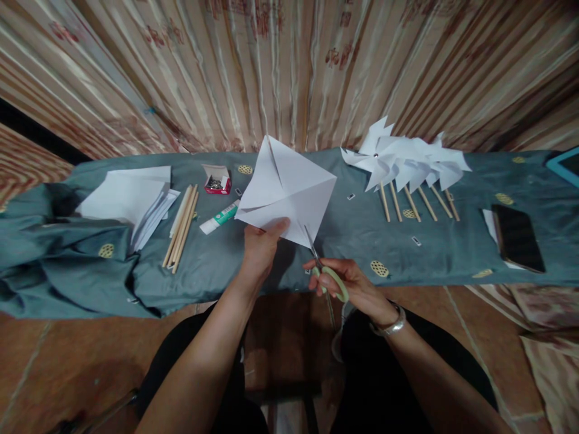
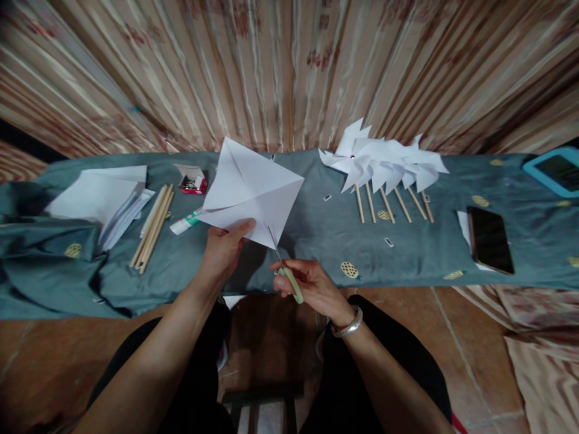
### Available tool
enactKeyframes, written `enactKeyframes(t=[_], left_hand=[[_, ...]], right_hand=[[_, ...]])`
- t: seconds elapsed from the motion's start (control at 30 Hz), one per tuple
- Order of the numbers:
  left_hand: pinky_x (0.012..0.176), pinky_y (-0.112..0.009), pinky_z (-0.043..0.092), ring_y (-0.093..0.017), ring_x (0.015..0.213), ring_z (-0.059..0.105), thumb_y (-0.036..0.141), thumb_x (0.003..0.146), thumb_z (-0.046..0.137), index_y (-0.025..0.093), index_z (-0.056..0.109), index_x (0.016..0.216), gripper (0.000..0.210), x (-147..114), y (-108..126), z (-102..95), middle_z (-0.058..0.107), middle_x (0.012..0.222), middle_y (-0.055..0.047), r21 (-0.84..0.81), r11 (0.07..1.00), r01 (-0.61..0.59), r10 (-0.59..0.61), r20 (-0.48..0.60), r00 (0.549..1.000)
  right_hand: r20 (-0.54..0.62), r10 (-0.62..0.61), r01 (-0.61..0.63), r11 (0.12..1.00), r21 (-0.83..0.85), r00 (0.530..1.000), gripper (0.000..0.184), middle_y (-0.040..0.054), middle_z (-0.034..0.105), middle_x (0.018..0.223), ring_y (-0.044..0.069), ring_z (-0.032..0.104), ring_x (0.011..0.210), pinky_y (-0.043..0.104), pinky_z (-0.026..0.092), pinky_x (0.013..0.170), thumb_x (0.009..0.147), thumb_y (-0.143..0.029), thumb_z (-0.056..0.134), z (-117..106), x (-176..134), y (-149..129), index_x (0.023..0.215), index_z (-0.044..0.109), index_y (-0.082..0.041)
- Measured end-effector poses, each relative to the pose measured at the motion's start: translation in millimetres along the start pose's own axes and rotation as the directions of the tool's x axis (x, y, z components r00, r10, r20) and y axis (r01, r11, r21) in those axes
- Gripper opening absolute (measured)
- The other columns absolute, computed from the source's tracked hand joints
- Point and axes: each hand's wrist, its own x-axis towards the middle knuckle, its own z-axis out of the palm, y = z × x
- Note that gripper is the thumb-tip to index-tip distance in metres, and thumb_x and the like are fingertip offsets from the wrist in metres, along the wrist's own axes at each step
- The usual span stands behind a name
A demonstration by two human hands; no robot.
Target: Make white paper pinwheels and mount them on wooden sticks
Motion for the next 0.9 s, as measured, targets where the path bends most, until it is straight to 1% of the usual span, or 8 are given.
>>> enactKeyframes(t=[0.13,0.3,0.5,0.7,0.9], left_hand=[[0.076,-0.034,0.052,-0.020,0.079,0.066,0.023,0.054,0.081,0.014,0.070,0.086,0.035,0.3,-0.3,-1.3,0.073,0.088,-0.006,-0.001,1.000,0.007,-0.007,-0.006,1.000],[0.077,-0.034,0.052,-0.020,0.079,0.066,0.024,0.055,0.080,0.013,0.070,0.088,0.036,1.4,-1.9,-2.6,0.074,0.088,-0.007,0.023,1.000,-0.004,0.005,-0.011,1.000],[0.079,-0.035,0.052,-0.021,0.081,0.067,0.026,0.055,0.081,0.012,0.070,0.088,0.038,2.1,-3.2,-3.6,0.074,0.091,-0.008,0.035,0.999,0.000,0.001,-0.021,1.000],[0.077,-0.033,0.052,-0.021,0.081,0.067,0.025,0.054,0.081,0.013,0.071,0.088,0.038,1.3,-2.0,-3.5,0.074,0.092,-0.008,0.035,0.999,0.007,-0.006,-0.029,1.000],[0.077,-0.033,0.052,-0.020,0.079,0.067,0.025,0.055,0.081,0.013,0.071,0.087,0.035,2.0,-2.6,-4.4,0.074,0.090,-0.007,0.035,0.999,-0.002,0.003,-0.022,1.000]], right_hand=[[-0.011,0.026,-0.026,0.999,0.026,1.000,0.047,0.0012,0.060,0.072,0.010,0.054,0.058,0.024,0.049,0.055,0.077,-0.051,0.069,0.3,0.0,1.4,0.105,0.066,-0.014],[-0.020,0.022,-0.021,0.999,0.027,1.000,0.047,0.0007,0.061,0.070,0.010,0.054,0.057,0.024,0.048,0.053,0.075,-0.050,0.072,-0.7,1.4,6.8,0.103,0.066,-0.013],[-0.031,0.043,-0.041,0.998,0.049,0.999,0.049,0.0002,0.061,0.069,0.009,0.053,0.055,0.024,0.048,0.054,0.073,-0.050,0.073,0.6,0.9,3.1,0.103,0.066,-0.013],[-0.038,0.038,-0.036,0.998,0.057,0.999,0.046,-0.0009,0.059,0.066,0.009,0.052,0.055,0.024,0.048,0.054,0.072,-0.049,0.075,2.0,-0.1,0.5,0.100,0.067,-0.014],[-0.034,0.042,-0.040,0.997,0.071,0.999,0.043,-0.0020,0.060,0.065,0.008,0.053,0.054,0.022,0.047,0.053,0.072,-0.045,0.076,1.0,0.8,5.6,0.101,0.068,-0.015]])
